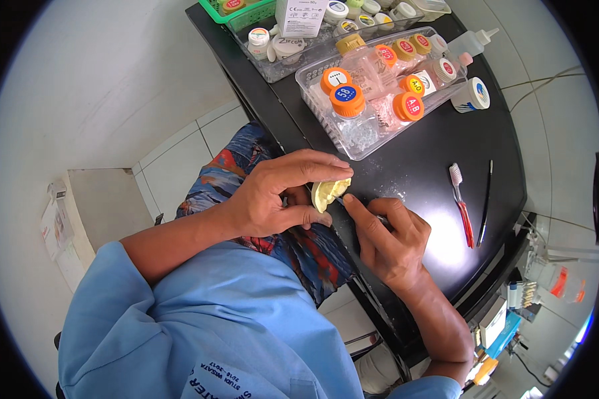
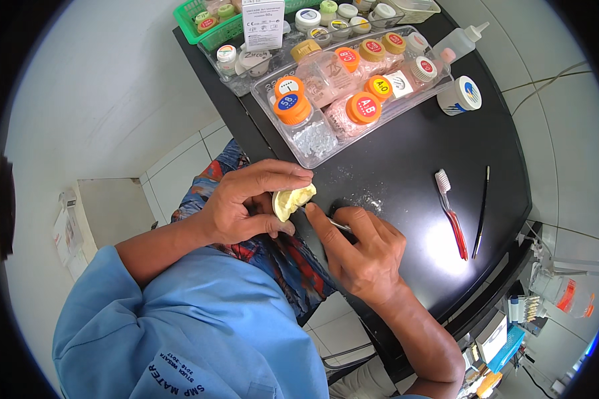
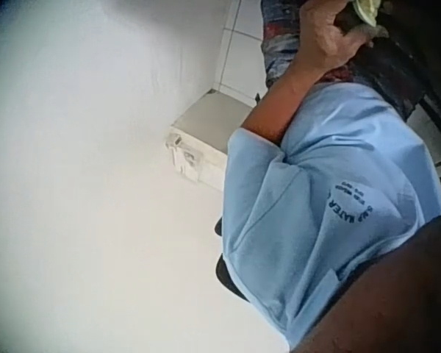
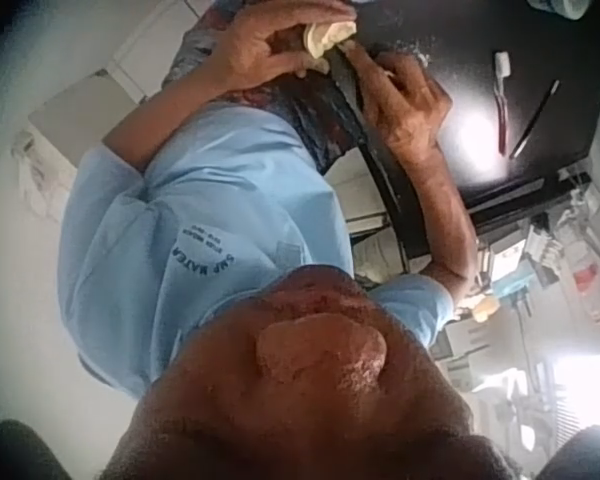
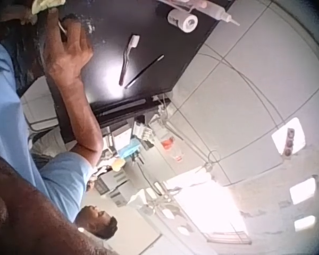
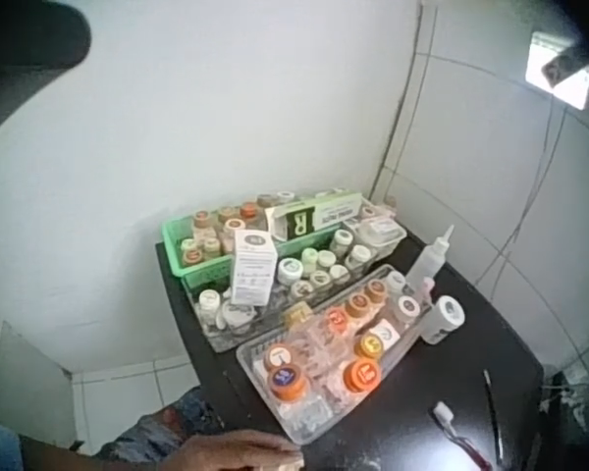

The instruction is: The recorder is applying white porcelain paste to a dental model using a small tool.

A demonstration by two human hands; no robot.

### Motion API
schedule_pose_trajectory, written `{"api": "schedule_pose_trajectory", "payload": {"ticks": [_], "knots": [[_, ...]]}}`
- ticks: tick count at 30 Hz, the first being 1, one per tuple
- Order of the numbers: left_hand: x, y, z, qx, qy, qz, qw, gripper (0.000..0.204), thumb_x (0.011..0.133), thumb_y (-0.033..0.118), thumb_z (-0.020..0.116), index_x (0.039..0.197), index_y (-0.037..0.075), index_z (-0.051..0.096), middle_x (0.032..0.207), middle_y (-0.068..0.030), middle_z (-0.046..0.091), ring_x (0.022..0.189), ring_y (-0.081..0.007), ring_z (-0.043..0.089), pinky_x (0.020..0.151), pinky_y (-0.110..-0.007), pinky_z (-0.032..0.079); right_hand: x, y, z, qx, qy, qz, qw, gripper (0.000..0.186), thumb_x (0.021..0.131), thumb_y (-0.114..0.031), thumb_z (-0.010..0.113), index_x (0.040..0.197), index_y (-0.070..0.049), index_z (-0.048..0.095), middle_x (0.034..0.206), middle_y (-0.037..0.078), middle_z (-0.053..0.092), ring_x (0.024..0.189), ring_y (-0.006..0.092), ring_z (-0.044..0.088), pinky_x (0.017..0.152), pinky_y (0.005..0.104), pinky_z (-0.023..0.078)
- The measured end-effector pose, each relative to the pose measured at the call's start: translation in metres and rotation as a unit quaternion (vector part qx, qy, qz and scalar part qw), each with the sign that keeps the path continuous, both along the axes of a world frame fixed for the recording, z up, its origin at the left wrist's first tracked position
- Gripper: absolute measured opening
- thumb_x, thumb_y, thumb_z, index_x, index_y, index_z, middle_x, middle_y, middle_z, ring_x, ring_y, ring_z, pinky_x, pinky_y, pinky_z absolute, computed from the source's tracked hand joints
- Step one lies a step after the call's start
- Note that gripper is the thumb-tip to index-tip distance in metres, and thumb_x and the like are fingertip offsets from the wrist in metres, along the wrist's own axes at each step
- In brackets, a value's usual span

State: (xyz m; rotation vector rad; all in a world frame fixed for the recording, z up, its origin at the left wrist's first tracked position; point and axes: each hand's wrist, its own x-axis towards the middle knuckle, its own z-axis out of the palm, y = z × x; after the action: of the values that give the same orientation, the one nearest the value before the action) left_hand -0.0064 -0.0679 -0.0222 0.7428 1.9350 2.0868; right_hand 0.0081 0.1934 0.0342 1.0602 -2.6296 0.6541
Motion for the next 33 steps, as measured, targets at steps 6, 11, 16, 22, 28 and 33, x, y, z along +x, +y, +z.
{"api": "schedule_pose_trajectory", "payload": {"ticks": [6, 11, 16, 22, 28, 33], "knots": [[0.000, 0.000, 0.001, 0.002, -0.005, -0.001, 1.000, 0.069, 0.084, -0.014, 0.085, 0.149, 0.001, 0.065, 0.155, -0.0185, 0.057, 0.115, -0.0162, 0.074, 0.079, -0.024, 0.070, 0.000, 0.000, -0.001, 0.000, 0.003, 0.004, 1.000, 0.053, 0.072, -0.004, 0.081, 0.124, -0.015, 0.084, 0.092, 0.004, 0.065, 0.069, 0.0190, 0.067, 0.059, 0.0347, 0.055], [0.001, -0.001, 0.002, -0.005, -0.001, -0.007, 1.000, 0.070, 0.085, -0.011, 0.086, 0.151, 0.002, 0.063, 0.155, -0.0186, 0.058, 0.117, -0.0167, 0.074, 0.080, -0.024, 0.069, -0.001, -0.001, 0.001, -0.015, -0.008, -0.009, 1.000, 0.053, 0.072, -0.003, 0.081, 0.124, -0.014, 0.084, 0.091, 0.004, 0.066, 0.070, 0.0187, 0.068, 0.060, 0.0346, 0.055], [0.016, -0.002, 0.015, 0.017, -0.097, -0.005, 0.995, 0.071, 0.095, -0.006, 0.081, 0.158, 0.001, 0.049, 0.153, -0.0137, 0.050, 0.132, -0.0211, 0.066, 0.104, -0.032, 0.062, -0.002, -0.004, 0.008, -0.050, 0.014, -0.016, 0.999, 0.051, 0.072, 0.002, 0.082, 0.122, -0.009, 0.083, 0.091, 0.007, 0.068, 0.070, 0.0211, 0.067, 0.061, 0.0356, 0.054], [0.027, -0.003, 0.039, 0.105, -0.195, -0.041, 0.974, 0.065, 0.097, -0.009, 0.076, 0.154, 0.002, 0.048, 0.150, -0.0111, 0.043, 0.118, -0.0172, 0.065, 0.108, -0.034, 0.056, 0.002, -0.007, 0.031, -0.105, 0.025, -0.024, 0.994, 0.046, 0.074, 0.008, 0.082, 0.120, 0.003, 0.079, 0.092, 0.012, 0.070, 0.071, 0.0261, 0.067, 0.062, 0.0376, 0.054], [0.026, -0.001, 0.036, 0.103, -0.192, -0.065, 0.974, 0.068, 0.097, -0.006, 0.076, 0.155, 0.005, 0.042, 0.142, -0.0072, 0.050, 0.105, -0.0109, 0.057, 0.096, -0.029, 0.051, 0.013, -0.006, 0.042, -0.101, -0.073, -0.028, 0.992, 0.035, 0.087, 0.007, 0.081, 0.122, 0.000, 0.079, 0.087, 0.012, 0.068, 0.065, 0.0248, 0.067, 0.058, 0.0370, 0.054], [0.024, 0.002, 0.043, 0.055, -0.190, -0.044, 0.979, 0.064, 0.095, -0.003, 0.076, 0.152, 0.006, 0.047, 0.132, -0.0043, 0.055, 0.105, -0.0091, 0.055, 0.095, -0.027, 0.049, 0.016, -0.002, 0.041, -0.058, -0.129, -0.044, 0.989, 0.035, 0.091, 0.002, 0.082, 0.126, -0.002, 0.078, 0.082, 0.010, 0.065, 0.057, 0.0252, 0.064, 0.053, 0.0386, 0.052]]}}
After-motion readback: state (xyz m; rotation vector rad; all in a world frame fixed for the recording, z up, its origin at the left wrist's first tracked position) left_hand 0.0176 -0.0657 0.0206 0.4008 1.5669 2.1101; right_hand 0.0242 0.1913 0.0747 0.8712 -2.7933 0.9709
